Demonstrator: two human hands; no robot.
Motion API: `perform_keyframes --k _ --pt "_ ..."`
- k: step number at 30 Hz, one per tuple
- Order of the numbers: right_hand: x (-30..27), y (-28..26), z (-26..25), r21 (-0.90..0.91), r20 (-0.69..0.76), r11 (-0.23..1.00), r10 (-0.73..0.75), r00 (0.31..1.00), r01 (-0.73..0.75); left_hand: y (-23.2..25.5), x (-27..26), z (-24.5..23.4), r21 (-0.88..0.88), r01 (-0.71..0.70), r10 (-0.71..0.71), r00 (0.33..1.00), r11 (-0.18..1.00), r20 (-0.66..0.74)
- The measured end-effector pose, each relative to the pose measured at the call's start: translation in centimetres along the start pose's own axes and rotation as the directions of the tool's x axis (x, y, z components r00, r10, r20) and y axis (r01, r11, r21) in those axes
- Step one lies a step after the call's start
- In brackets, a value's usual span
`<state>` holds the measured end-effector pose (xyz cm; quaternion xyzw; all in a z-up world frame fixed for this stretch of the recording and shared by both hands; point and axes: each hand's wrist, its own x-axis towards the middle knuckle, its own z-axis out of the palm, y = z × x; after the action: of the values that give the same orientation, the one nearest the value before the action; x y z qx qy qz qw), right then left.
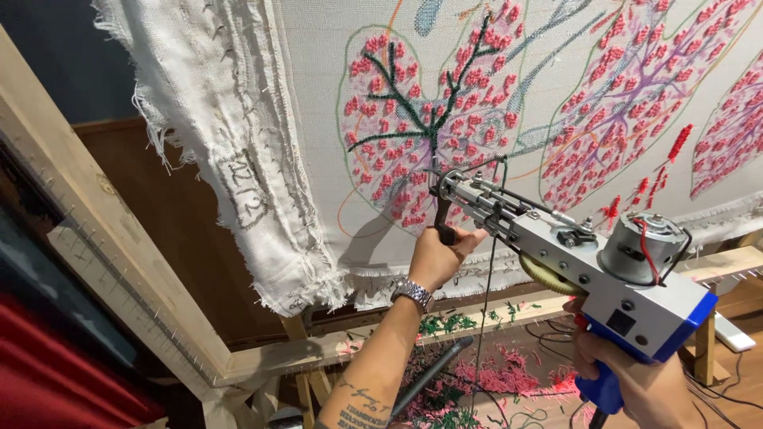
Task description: Using an electric tufting gun to apply yarn to a backing cloth on a vertical frame to create a rug.
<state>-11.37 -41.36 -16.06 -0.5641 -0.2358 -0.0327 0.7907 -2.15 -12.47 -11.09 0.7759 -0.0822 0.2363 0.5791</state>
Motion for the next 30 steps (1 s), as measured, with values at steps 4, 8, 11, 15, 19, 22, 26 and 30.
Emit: perform_keyframes --k 4,8,11,15,19,22,26,30 --pt "-0.4 -1.0 2.2 -0.05 -0.059 0.994 0.098 0.993 -0.101 -0.1 -1.5 -0.9 0.009 0.056 -0.056 0.998 0.998 0.018" --pt "-1.1 0.6 3.0 -0.054 -0.067 0.994 0.096 0.993 -0.099 -2.6 -2.8 -1.5 0.034 0.159 -0.159 0.987 0.987 -0.01" --pt "-1.5 2.5 3.3 -0.13 -0.077 0.984 0.111 0.991 -0.12 -5.8 -2.8 -1.4 -0.127 0.095 -0.103 0.993 0.987 -0.057" --pt "-1.8 3.7 5.1 -0.131 -0.103 0.974 0.173 0.98 -0.185 -8.2 -3.2 -1.8 -0.139 0.228 -0.236 0.971 0.964 -0.047" --pt "-2.0 4.9 6.2 -0.123 -0.143 0.958 0.242 0.96 -0.26 -11.4 -3.0 -2.1 -0.229 0.101 -0.116 0.992 0.968 -0.05" --pt "-2.0 5.0 6.8 -0.15 -0.183 0.94 0.279 0.943 -0.308 -11.5 -2.9 -2.4 -0.307 0.159 -0.173 0.985 0.938 -0.019" --pt "-1.9 5.3 7.0 -0.184 -0.172 0.933 0.279 0.945 -0.309 -11.4 -3.0 -2.7 -0.364 0.248 -0.264 0.965 0.898 0.006" --pt "-1.8 6.1 7.0 -0.198 -0.17 0.927 0.287 0.943 -0.318 -16.1 -1.9 -1.9 -0.441 0.107 -0.122 0.992 0.891 -0.005"
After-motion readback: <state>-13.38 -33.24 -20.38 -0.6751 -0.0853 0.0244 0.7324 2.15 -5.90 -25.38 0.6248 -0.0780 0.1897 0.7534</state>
